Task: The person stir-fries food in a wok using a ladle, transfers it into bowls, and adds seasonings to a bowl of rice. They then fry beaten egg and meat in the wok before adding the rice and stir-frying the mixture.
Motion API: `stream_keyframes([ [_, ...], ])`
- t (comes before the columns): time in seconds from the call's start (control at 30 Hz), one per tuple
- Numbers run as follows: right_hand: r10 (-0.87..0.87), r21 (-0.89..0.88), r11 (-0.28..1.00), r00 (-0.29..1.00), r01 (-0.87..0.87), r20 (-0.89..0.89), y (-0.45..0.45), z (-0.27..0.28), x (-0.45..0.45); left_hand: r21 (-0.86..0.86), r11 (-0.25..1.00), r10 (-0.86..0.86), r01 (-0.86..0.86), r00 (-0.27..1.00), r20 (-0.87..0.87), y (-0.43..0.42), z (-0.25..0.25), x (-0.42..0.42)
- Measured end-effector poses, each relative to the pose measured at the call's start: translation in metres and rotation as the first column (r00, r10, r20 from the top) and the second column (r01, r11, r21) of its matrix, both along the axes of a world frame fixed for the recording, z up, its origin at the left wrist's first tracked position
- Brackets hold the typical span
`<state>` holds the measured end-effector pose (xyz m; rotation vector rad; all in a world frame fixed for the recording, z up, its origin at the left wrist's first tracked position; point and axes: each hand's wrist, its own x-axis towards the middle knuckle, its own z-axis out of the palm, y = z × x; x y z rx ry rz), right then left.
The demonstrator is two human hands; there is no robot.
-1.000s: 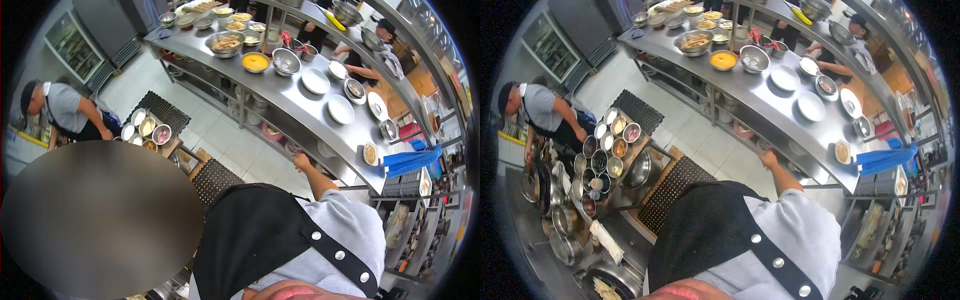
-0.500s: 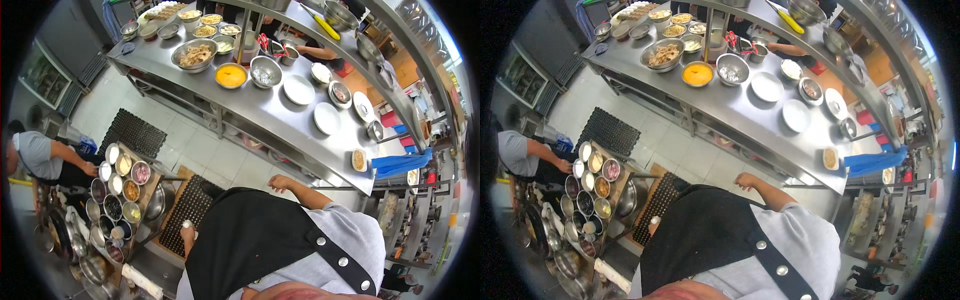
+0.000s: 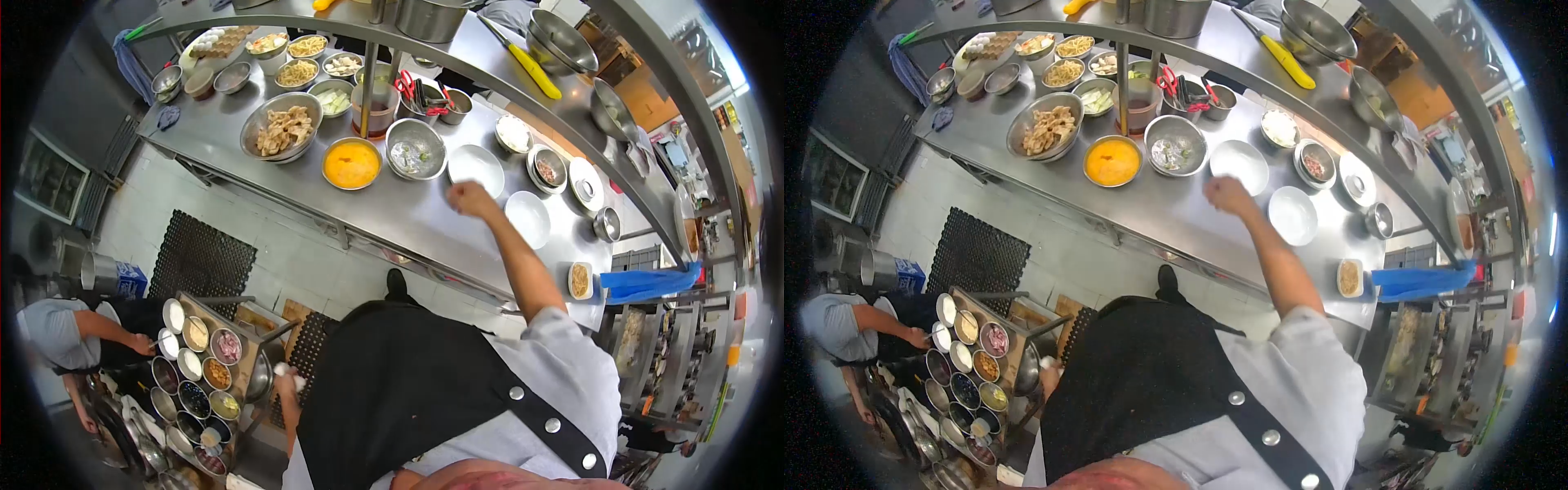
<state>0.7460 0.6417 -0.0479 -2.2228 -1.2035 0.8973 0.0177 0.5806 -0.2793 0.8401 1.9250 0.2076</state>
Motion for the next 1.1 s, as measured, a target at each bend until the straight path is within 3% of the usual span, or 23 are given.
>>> stream_keyframes([
  [0.03,0.012,0.161,0.986,0.982,-0.043,0.189,0.029,-0.014,0.03,0.042,0.993,0.112,-0.111,0.994,-0.019,0.009,-0.033,-0.009],
  [0.07,-0.018,0.232,0.972,0.972,-0.038,0.236,0.065,-0.019,0.058,0.143,0.957,0.24,-0.251,0.967,0.089,0.012,-0.016,0.01],
  [0.1,-0.028,0.197,0.98,0.95,-0.035,0.31,0.102,-0.009,0.074,0.158,0.925,0.336,-0.345,0.938,0.08,0.018,0.008,0.036],
  [0.17,-0.015,0.346,0.921,0.871,-0.179,0.49,0.17,0.003,0.099,0.169,0.874,0.452,-0.456,0.89,0.066,0.017,0.03,0.076],
  [0.2,0.007,0.334,0.932,0.926,-0.143,0.376,0.213,-0.022,0.127,0.161,0.887,0.419,-0.433,0.9,0.117,0.01,0.023,0.09],
  [0.23,-0.016,0.233,0.971,0.952,-0.058,0.304,0.227,0.019,0.107,0.153,0.899,0.385,-0.41,0.908,0.167,-0.001,0.014,0.1],
  [0.27,0.012,0.224,0.971,0.954,-0.083,0.3,0.243,0.028,0.102,0.244,0.906,0.327,-0.346,0.938,0.116,-0.019,0.009,0.115],
  [0.33,-0.081,0.325,0.945,0.955,-0.017,0.285,0.278,0.029,0.098,0.036,0.984,0.176,-0.172,0.968,-0.181,-0.058,-0.033,0.122],
  [0.37,0.023,0.589,0.803,0.992,-0.091,0.122,0.29,-0.01,0.119,0.096,0.994,-0.033,0.057,0.971,-0.238,-0.096,-0.056,0.124],
  [0.4,0.055,0.583,0.805,0.992,-0.111,0.114,0.305,-0.015,0.124,0.004,0.993,-0.116,0.122,0.958,-0.261,-0.119,-0.055,0.135],
  [0.47,-0.012,0.274,0.952,0.877,-0.137,0.48,0.334,-0.023,0.121,-0.167,0.973,-0.197,0.158,0.947,-0.252,-0.158,-0.043,0.155],
  [0.5,0.011,0.183,0.976,0.872,-0.116,0.49,0.336,-0.022,0.121,-0.213,0.965,-0.205,0.153,0.947,-0.248,-0.175,-0.035,0.161],
  [0.6,0.01,0.272,0.944,0.844,-0.184,0.536,0.351,-0.069,0.147,-0.284,0.949,-0.206,0.136,0.951,-0.232,-0.203,-0.013,0.171],
  [0.67,0.023,0.228,0.961,0.869,-0.155,0.495,0.344,-0.06,0.145,-0.286,0.95,-0.195,0.124,0.953,-0.234,-0.203,-0.005,0.173],
  [0.73,0.029,0.187,0.974,0.889,-0.128,0.456,0.339,-0.05,0.144,-0.211,0.976,-0.099,0.044,0.961,-0.259,-0.184,0.001,0.173],
  [0.77,0.084,0.163,0.963,0.811,-0.215,0.579,0.336,-0.049,0.143,-0.124,0.991,0.019,-0.054,0.963,-0.268,-0.171,0.001,0.174],
  [0.8,0.126,0.131,0.947,0.713,-0.294,0.689,0.333,-0.045,0.139,0.081,0.962,0.275,-0.263,0.923,-0.27,-0.159,-0.005,0.177],
  [0.83,0.117,0.129,0.958,0.758,-0.257,0.642,0.33,-0.03,0.128,-0.018,0.972,0.223,-0.236,0.938,-0.267,-0.117,0.021,0.18],
  [0.87,0.11,0.138,0.957,0.762,-0.254,0.638,0.332,-0.032,0.127,0.014,0.965,0.262,-0.262,0.958,-0.117,-0.097,0.017,0.171],
  [0.93,0.094,0.166,0.955,0.777,-0.248,0.622,0.337,-0.043,0.135,0.186,0.946,0.289,-0.264,0.95,-0.119,-0.042,0.039,0.183],
  [0.97,0.08,0.169,0.958,0.779,-0.233,0.622,0.346,-0.058,0.146,0.23,0.934,0.296,-0.275,0.953,-0.062,-0.026,0.019,0.169],
  [1.03,0.109,0.246,0.894,0.715,-0.374,0.691,0.353,-0.089,0.18,0.316,0.935,0.179,-0.159,0.983,-0.034,0.018,0.031,0.173],
  [1.1,0.004,0.289,0.906,0.69,-0.308,0.724,0.336,-0.081,0.194,0.331,0.939,0.102,-0.096,0.995,-0.002,0.057,0.066,0.199],
])
